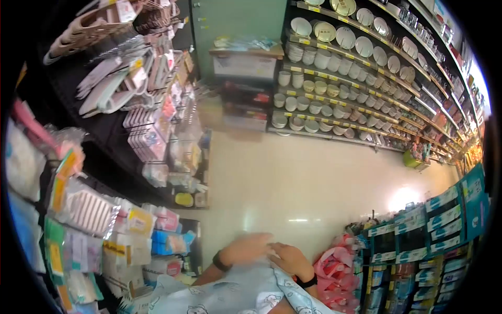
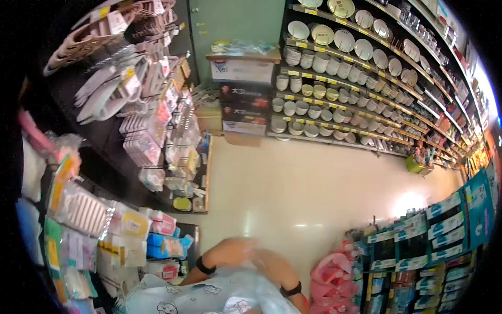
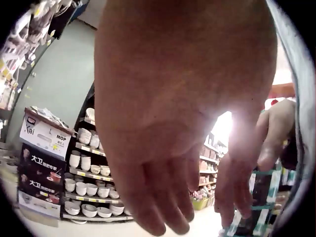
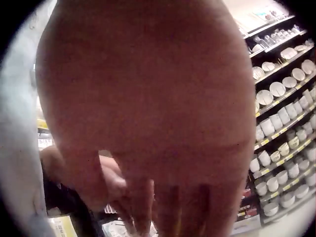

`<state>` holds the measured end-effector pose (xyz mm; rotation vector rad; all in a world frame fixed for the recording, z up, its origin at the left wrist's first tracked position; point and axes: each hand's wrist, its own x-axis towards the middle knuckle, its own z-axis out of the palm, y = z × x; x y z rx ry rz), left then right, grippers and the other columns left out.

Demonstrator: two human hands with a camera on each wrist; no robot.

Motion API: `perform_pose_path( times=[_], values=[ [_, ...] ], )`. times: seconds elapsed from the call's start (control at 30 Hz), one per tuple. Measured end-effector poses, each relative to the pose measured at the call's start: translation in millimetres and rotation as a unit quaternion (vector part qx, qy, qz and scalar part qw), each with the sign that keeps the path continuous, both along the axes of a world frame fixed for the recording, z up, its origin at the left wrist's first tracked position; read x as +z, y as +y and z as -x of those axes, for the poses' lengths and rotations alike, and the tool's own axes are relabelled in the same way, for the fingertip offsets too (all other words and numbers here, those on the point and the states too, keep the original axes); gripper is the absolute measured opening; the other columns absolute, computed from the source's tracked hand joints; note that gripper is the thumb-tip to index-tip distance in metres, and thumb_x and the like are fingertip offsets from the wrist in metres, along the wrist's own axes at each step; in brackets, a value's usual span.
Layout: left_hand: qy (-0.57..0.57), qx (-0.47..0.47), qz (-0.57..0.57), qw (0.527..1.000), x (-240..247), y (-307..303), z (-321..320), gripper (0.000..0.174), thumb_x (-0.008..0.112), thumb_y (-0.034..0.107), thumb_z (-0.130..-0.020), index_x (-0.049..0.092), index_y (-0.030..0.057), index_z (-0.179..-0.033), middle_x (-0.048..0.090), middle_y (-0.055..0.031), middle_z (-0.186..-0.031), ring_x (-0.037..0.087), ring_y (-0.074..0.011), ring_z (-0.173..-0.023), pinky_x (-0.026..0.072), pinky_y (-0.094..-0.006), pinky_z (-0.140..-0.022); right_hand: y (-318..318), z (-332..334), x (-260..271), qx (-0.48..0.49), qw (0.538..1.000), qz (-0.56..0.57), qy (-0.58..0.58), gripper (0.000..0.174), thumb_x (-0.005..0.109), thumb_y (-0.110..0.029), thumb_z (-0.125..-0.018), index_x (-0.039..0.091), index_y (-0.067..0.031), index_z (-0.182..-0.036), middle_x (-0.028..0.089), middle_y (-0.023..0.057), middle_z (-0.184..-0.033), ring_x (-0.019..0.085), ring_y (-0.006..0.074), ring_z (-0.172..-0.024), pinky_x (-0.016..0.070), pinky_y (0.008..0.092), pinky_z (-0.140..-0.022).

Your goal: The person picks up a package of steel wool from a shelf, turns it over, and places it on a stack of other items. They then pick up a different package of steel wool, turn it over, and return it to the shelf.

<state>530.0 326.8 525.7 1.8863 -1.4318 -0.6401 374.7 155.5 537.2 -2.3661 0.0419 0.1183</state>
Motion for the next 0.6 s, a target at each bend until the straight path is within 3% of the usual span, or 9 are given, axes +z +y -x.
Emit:
perform_pose_path(
  times=[0.03,0.13,0.17,0.3,0.4,0.43,0.53,0.6],
  values=[
    [-0.013,0.006,0.064,0.998,-7.7,-18.5,-22.0,0.041,0.059,0.037,-0.100,0.061,0.0078,-0.129,0.069,-0.0201,-0.116,0.066,-0.0403,-0.107,0.0542,-0.0479,-0.090,-13.7,-18.8,2.9,-0.016,1.000,-0.002,-0.008,0.037,0.063,-0.027,-0.096,0.063,-0.0057,-0.127,0.070,0.0209,-0.113,0.069,0.0389,-0.098,0.0545,0.0459,-0.086],
    [-0.028,0.048,-0.033,0.998,17.8,-55.4,-75.7,0.038,0.059,0.040,-0.100,0.061,0.0059,-0.118,0.069,-0.0218,-0.107,0.067,-0.0410,-0.101,0.0535,-0.0486,-0.084,-45.2,-74.5,44.8,-0.035,0.998,0.047,0.037,0.037,0.063,-0.027,-0.096,0.063,-0.0054,-0.127,0.069,0.0221,-0.113,0.069,0.0393,-0.098,0.0542,0.0466,-0.086],
    [-0.026,0.066,-0.008,0.997,18.1,-67.1,-90.1,0.037,0.059,0.041,-0.100,0.060,0.0052,-0.110,0.069,-0.0215,-0.104,0.067,-0.0401,-0.099,0.0526,-0.0488,-0.080,-56.0,-87.1,37.0,-0.053,0.997,0.048,0.002,0.040,0.064,-0.028,-0.096,0.062,-0.0052,-0.129,0.069,0.0226,-0.114,0.068,0.0403,-0.099,0.0541,0.0468,-0.086],
    [0.105,0.015,-0.088,0.990,14.3,-104.7,-146.5,0.038,0.061,0.029,-0.098,0.058,0.0049,-0.128,0.068,-0.0208,-0.112,0.067,-0.0381,-0.101,0.0535,-0.0453,-0.084,-102.7,-148.7,15.1,-0.055,0.998,-0.015,0.022,0.041,0.065,-0.029,-0.096,0.063,-0.0051,-0.129,0.069,0.0211,-0.116,0.067,0.0408,-0.100,0.0539,0.0469,-0.087],
    [0.090,-0.005,-0.022,0.996,2.8,-112.6,-188.9,0.039,0.062,0.029,-0.098,0.058,0.0063,-0.129,0.068,-0.0207,-0.115,0.068,-0.0387,-0.101,0.0538,-0.0465,-0.083,-134.5,-197.6,-11.9,-0.009,0.999,-0.008,0.040,0.041,0.066,-0.029,-0.096,0.064,-0.0055,-0.129,0.070,0.0200,-0.118,0.067,0.0403,-0.101,0.0539,0.0467,-0.087],
    [0.086,0.006,-0.074,0.994,0.1,-122.6,-204.0,0.038,0.061,0.029,-0.098,0.057,0.0064,-0.128,0.068,-0.0210,-0.114,0.068,-0.0406,-0.099,0.0539,-0.0477,-0.083,-144.8,-217.8,-21.1,0.005,0.999,-0.020,0.048,0.041,0.066,-0.029,-0.096,0.064,-0.0056,-0.130,0.070,0.0199,-0.119,0.067,0.0402,-0.101,0.0538,0.0467,-0.087],
    [0.065,-0.033,-0.165,0.984,-6.2,-148.1,-260.8,0.053,0.063,0.028,-0.096,0.050,0.0117,-0.145,0.066,-0.0193,-0.129,0.065,-0.0381,-0.114,0.0529,-0.0461,-0.096,-176.1,-285.8,-14.5,0.072,0.996,-0.042,0.022,0.041,0.066,-0.029,-0.096,0.064,-0.0062,-0.130,0.070,0.0197,-0.118,0.067,0.0400,-0.101,0.0539,0.0462,-0.087],
    [0.063,0.026,-0.178,0.982,36.9,-180.7,-301.2,0.047,0.063,0.029,-0.096,0.054,0.0081,-0.137,0.068,-0.0212,-0.122,0.066,-0.0404,-0.110,0.0533,-0.0474,-0.092,-203.9,-337.2,9.2,0.091,0.996,-0.026,-0.002,0.041,0.066,-0.030,-0.096,0.064,-0.0068,-0.130,0.070,0.0194,-0.117,0.067,0.0400,-0.101,0.0540,0.0461,-0.087]
  ],
)
